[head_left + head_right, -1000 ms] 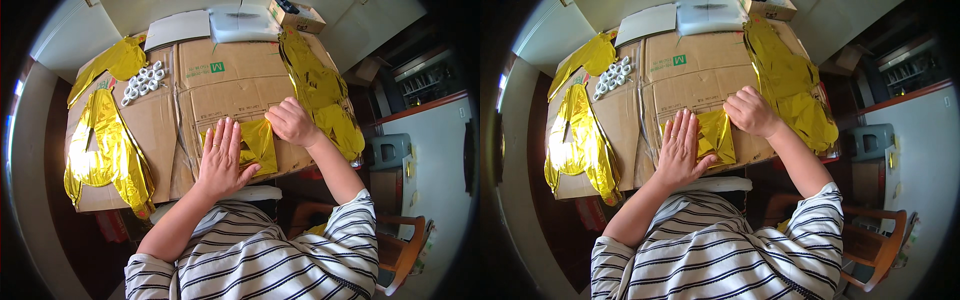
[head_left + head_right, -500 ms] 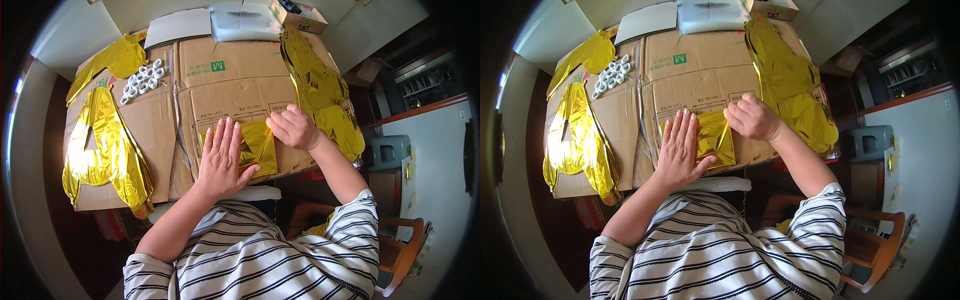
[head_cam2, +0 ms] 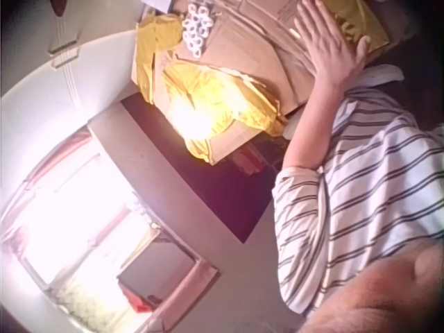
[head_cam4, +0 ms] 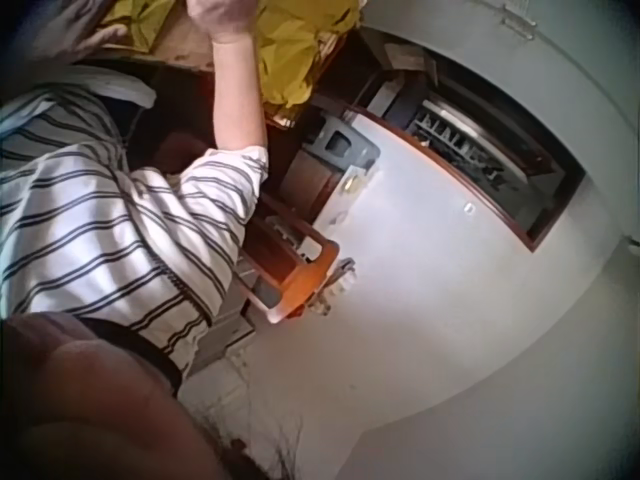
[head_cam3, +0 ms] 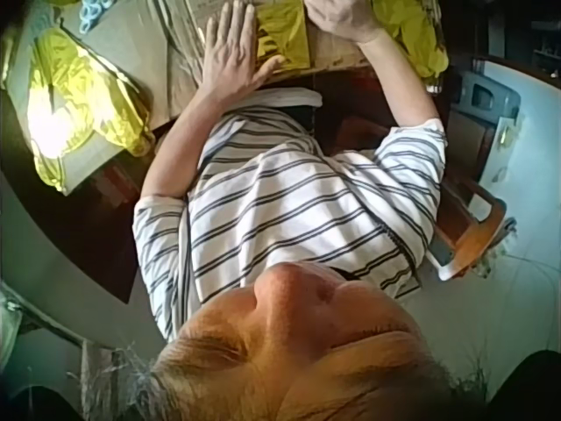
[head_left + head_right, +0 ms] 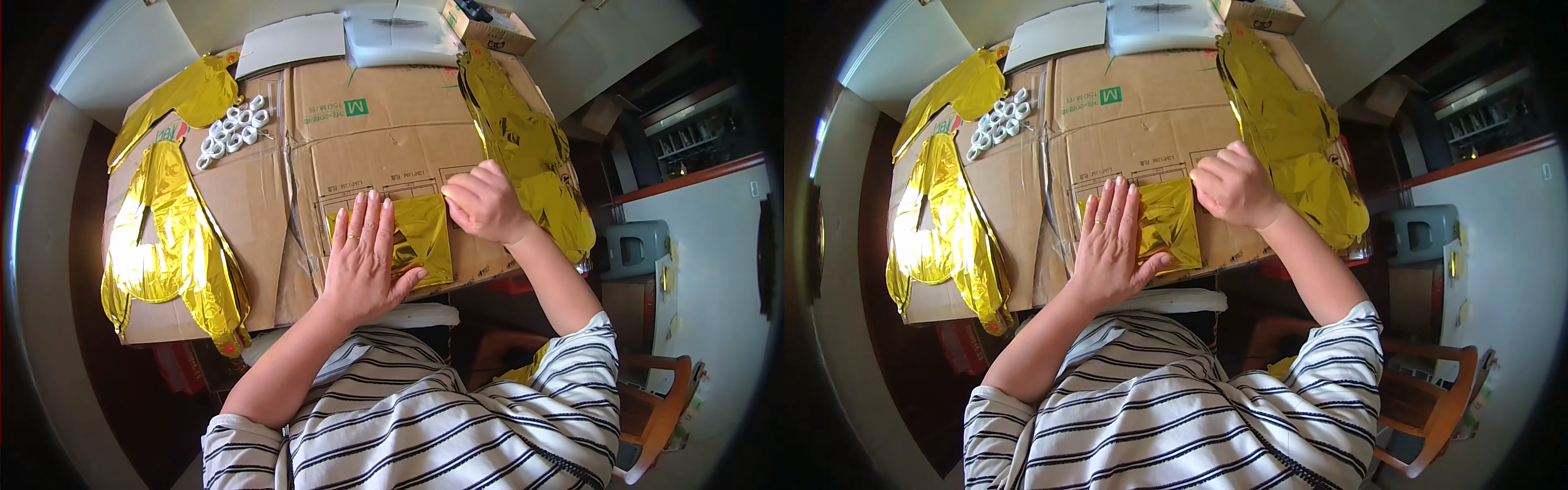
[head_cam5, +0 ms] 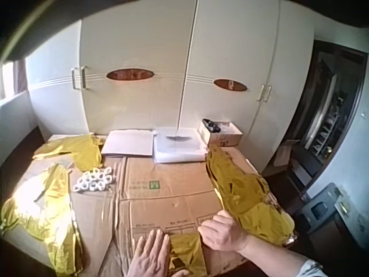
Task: Folding and organizing gold foil bags on a cardboard surface.
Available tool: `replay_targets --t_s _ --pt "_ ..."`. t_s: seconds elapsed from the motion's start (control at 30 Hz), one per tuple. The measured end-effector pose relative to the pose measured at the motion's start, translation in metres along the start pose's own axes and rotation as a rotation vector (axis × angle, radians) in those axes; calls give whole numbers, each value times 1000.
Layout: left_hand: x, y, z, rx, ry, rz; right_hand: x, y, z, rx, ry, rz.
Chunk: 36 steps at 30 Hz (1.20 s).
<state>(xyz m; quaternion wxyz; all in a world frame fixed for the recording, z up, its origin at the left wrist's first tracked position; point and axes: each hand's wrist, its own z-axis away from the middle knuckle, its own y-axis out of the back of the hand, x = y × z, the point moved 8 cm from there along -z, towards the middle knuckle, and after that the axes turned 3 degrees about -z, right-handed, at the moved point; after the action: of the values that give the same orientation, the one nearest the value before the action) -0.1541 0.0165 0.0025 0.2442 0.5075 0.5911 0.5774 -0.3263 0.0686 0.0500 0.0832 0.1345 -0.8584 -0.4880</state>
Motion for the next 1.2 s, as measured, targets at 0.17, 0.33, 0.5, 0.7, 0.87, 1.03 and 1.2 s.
replay_targets --t_s 0.17,0.33,0.5,0.7,0.87,1.03,1.2 --pt "-2 -1 1 -32 13 -16 33 -18 20 -136 -819 -570" --pt "-1 -1 1 -7 -3 -18 38 -46 31 -407 -1254 -1008" --pt "-1 -2 1 -8 2 -2 39 -54 26 -546 -1449 -1112" --pt "-2 -1 2 13 4 9 39 -64 35 -465 -1580 -1118" --pt "-1 0 2 10 5 18 36 -66 44 -404 -1662 -1145" --pt "-2 -1 2 21 6 21 34 -68 50 -326 -1709 -1176" --pt "-3 -2 2 21 5 14 32 -63 46 -298 -1714 -1238"
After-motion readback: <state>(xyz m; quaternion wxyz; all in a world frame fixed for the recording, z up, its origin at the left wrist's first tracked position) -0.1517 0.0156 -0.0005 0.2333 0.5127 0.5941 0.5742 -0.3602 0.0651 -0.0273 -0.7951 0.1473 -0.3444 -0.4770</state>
